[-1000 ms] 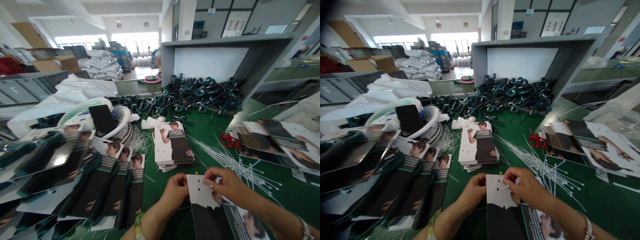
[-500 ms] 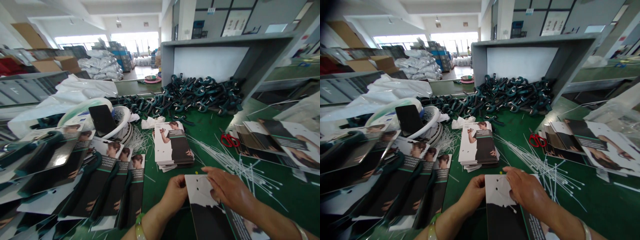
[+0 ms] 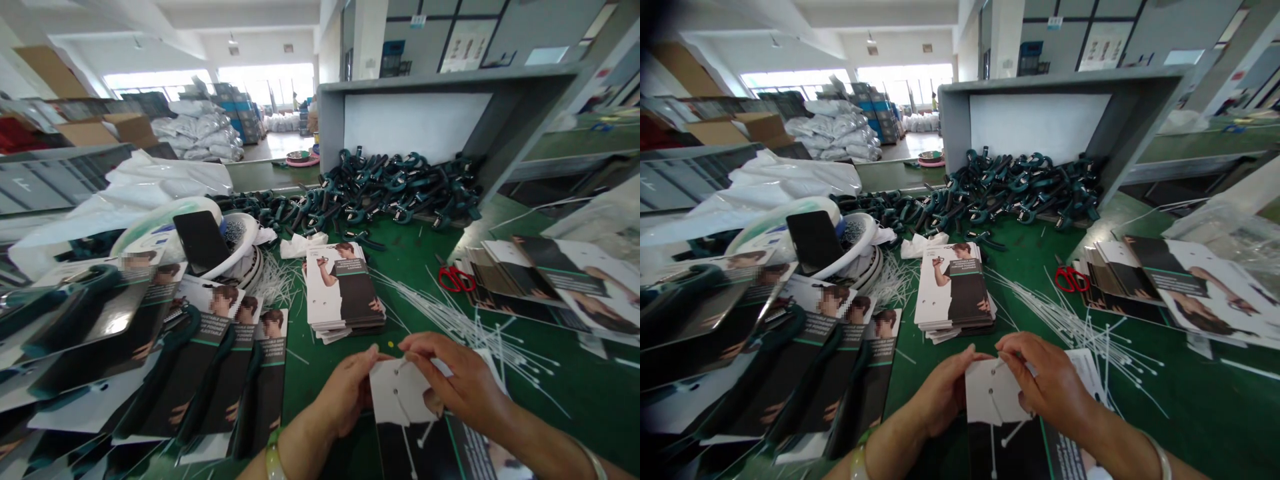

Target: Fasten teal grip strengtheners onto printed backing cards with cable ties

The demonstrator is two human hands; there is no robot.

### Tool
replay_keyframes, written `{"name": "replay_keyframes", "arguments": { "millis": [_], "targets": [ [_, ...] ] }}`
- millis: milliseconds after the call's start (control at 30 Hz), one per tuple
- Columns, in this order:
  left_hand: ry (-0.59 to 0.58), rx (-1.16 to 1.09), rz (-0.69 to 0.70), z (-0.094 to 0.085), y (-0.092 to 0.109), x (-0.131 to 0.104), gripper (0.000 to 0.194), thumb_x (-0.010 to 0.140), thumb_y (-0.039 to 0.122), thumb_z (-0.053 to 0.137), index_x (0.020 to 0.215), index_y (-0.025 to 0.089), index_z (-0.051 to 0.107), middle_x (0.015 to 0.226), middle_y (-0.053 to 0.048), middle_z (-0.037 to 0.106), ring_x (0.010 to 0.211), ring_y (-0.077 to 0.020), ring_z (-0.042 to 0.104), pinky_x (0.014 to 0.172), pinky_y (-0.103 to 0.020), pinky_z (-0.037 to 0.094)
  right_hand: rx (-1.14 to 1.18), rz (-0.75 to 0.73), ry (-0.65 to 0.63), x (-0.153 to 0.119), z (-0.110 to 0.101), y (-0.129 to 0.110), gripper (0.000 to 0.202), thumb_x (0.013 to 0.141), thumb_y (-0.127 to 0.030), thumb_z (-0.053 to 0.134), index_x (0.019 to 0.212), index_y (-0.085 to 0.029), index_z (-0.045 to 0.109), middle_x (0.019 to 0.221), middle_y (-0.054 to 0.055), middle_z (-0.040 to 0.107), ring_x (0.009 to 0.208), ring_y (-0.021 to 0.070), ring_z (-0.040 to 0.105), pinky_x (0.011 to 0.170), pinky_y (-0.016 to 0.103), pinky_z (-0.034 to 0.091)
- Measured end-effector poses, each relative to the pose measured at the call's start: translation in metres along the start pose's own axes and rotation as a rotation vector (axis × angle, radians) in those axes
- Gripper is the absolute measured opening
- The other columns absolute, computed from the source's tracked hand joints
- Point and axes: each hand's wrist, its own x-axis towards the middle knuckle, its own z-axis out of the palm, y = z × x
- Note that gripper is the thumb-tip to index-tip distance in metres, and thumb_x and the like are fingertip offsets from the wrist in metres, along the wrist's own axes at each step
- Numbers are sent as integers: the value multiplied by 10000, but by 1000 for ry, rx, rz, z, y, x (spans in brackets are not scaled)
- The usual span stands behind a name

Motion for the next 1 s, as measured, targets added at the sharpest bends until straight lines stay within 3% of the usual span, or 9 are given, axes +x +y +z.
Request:
{"name": "replay_keyframes", "arguments": {
  "millis": [267,400,533,600,667,800,900,1000],
  "targets": [
    [-64,272,160,4,6,-8,389,553,383,784,805,109,672,698,-13,638,597,-90,537,612,-222,434,53,53,9,12,17,-1,97,865,-189,445,840,-201,538,760,5,634,688,111,609,618,216,481],
    [76,258,268,2,21,-10,346,598,399,749,762,109,652,674,-9,639,576,-92,530,573,-214,419,37,38,142,30,11,-11,82,861,-199,470,881,-209,548,907,34,654,851,138,622,738,250,490],
    [293,61,470,-8,59,-12,406,583,373,759,883,141,614,764,-20,663,639,-122,587,608,-239,465,-47,-51,384,42,-7,-20,201,822,-170,524,1014,-225,537,976,42,645,911,165,615,838,304,473],
    [411,-33,595,-14,81,-9,460,575,333,763,955,158,572,832,-30,664,672,-129,605,615,-239,479,-108,-122,340,40,-9,-16,203,807,-187,539,1006,-227,548,921,39,654,860,173,626,799,307,488],
    [498,-45,698,-23,100,-3,525,595,275,742,1058,179,515,878,-35,655,671,-125,611,601,-233,482,-174,-120,192,34,-4,-5,147,812,-235,530,951,-224,575,866,38,662,806,177,633,728,297,503],
    [667,182,789,-47,115,14,595,659,216,664,1200,191,418,882,-45,637,651,-126,603,580,-233,473,-187,78,-62,27,11,29,149,833,-298,468,861,-227,595,825,29,662,731,161,632,653,277,507],
    [723,533,790,-67,112,23,447,665,263,654,1081,147,539,852,-59,645,709,-158,605,632,-259,472,-215,217,-126,39,11,57,207,855,-322,408,847,-222,590,836,34,653,720,155,620,653,273,491],
    [759,866,780,-77,106,26,275,739,386,569,854,148,644,784,-65,638,738,-198,594,685,-319,471,-385,320,-166,75,8,90,252,871,-318,375,915,-200,594,903,54,650,802,163,614,724,275,466]
  ]
}}
